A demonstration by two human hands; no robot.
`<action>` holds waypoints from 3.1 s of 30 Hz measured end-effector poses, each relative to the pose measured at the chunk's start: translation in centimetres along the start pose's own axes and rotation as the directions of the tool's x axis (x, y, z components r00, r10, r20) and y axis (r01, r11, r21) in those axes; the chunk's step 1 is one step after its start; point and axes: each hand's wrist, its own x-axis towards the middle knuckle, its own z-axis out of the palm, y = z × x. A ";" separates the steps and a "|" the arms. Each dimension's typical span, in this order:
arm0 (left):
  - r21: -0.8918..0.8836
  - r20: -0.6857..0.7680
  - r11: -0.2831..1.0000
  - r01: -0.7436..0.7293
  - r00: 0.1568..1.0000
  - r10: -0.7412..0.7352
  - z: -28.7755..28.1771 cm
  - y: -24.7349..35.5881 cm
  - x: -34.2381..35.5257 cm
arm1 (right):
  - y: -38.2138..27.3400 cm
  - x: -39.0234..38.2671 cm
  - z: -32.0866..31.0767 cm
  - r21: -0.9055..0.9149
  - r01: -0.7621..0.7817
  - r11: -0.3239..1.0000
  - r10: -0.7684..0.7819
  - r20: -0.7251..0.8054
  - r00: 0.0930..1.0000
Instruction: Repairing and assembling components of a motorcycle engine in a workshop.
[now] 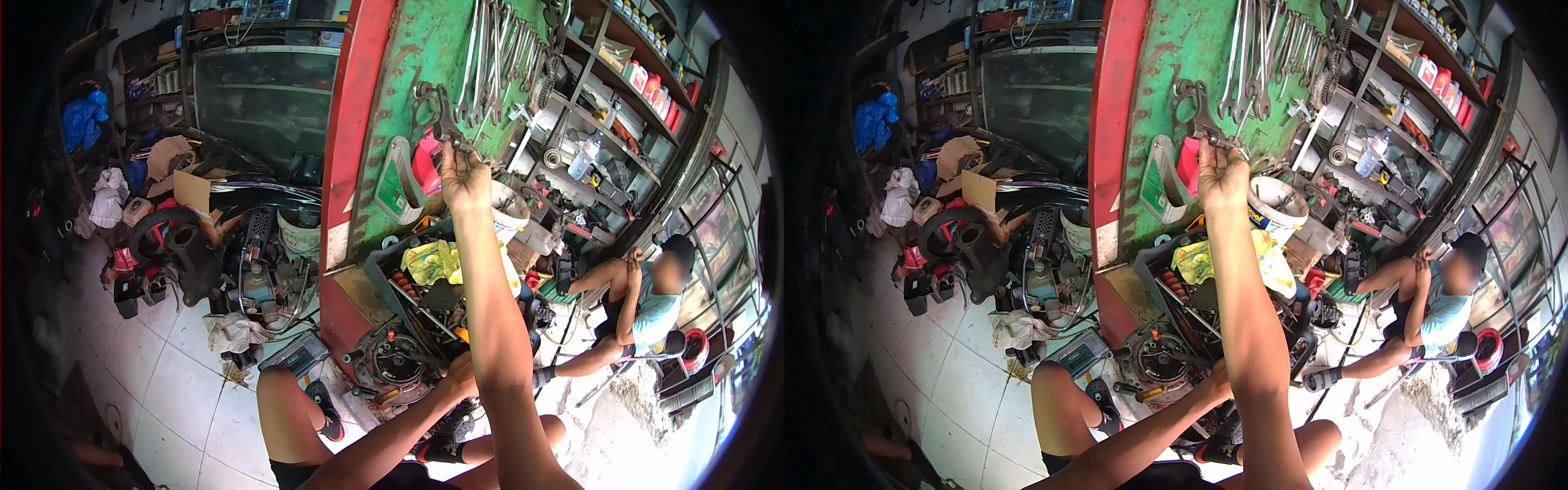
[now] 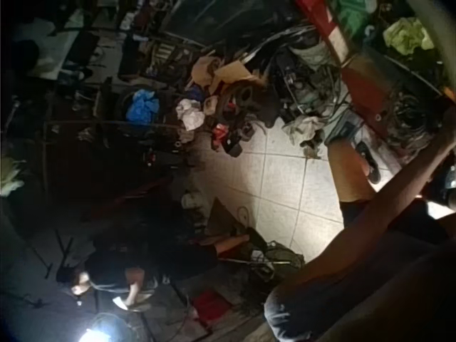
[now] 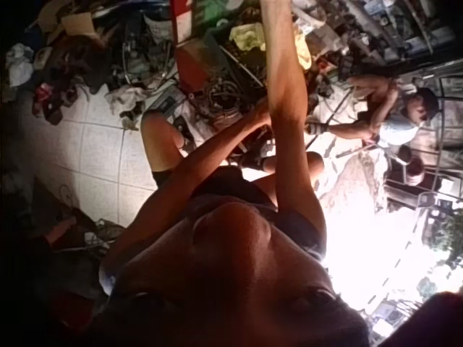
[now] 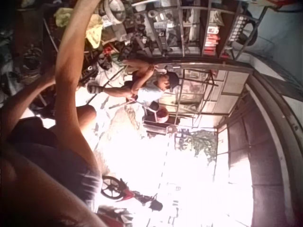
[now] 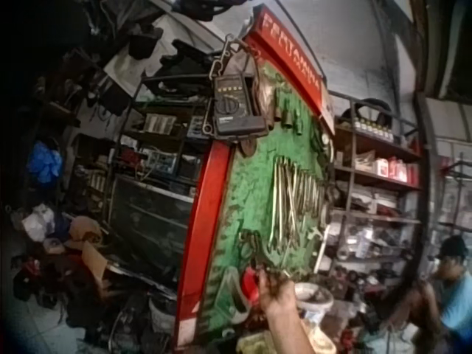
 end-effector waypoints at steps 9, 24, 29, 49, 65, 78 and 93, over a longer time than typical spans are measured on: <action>0.033 0.160 0.999 0.044 0.986 -0.048 0.6 -0.4 -0.9 | 2.6 0.0 -0.6 -0.067 -0.039 0.997 0.037 -0.023 0.999; -0.067 0.233 0.975 0.214 0.953 -0.193 -3.0 1.7 1.2 | -16.4 -20.6 -6.4 -0.926 -0.024 0.377 0.070 0.002 0.998; -0.055 0.301 0.957 0.283 0.919 -0.254 -4.8 2.9 2.4 | -28.1 -24.8 -15.8 -0.730 0.096 0.677 -0.382 -0.237 0.893; -0.034 0.356 0.905 0.424 0.851 -0.386 -2.9 3.6 3.3 | -17.0 -45.8 -69.3 -0.382 -0.915 0.131 -0.466 -0.838 0.283; -0.096 0.368 0.900 0.426 0.855 -0.365 -2.2 2.8 3.2 | -10.0 -41.9 -65.8 -0.402 -0.657 -0.638 -0.282 -0.672 0.685; -0.109 0.365 0.887 0.449 0.848 -0.385 -2.1 2.5 3.1 | -7.9 -42.9 -67.3 -0.361 -0.596 -0.717 -0.221 -0.693 0.686; -0.123 0.397 0.892 0.435 0.845 -0.358 -2.2 3.0 3.8 | -8.0 -43.0 -70.0 -0.331 -0.840 -0.429 -0.358 -0.792 0.495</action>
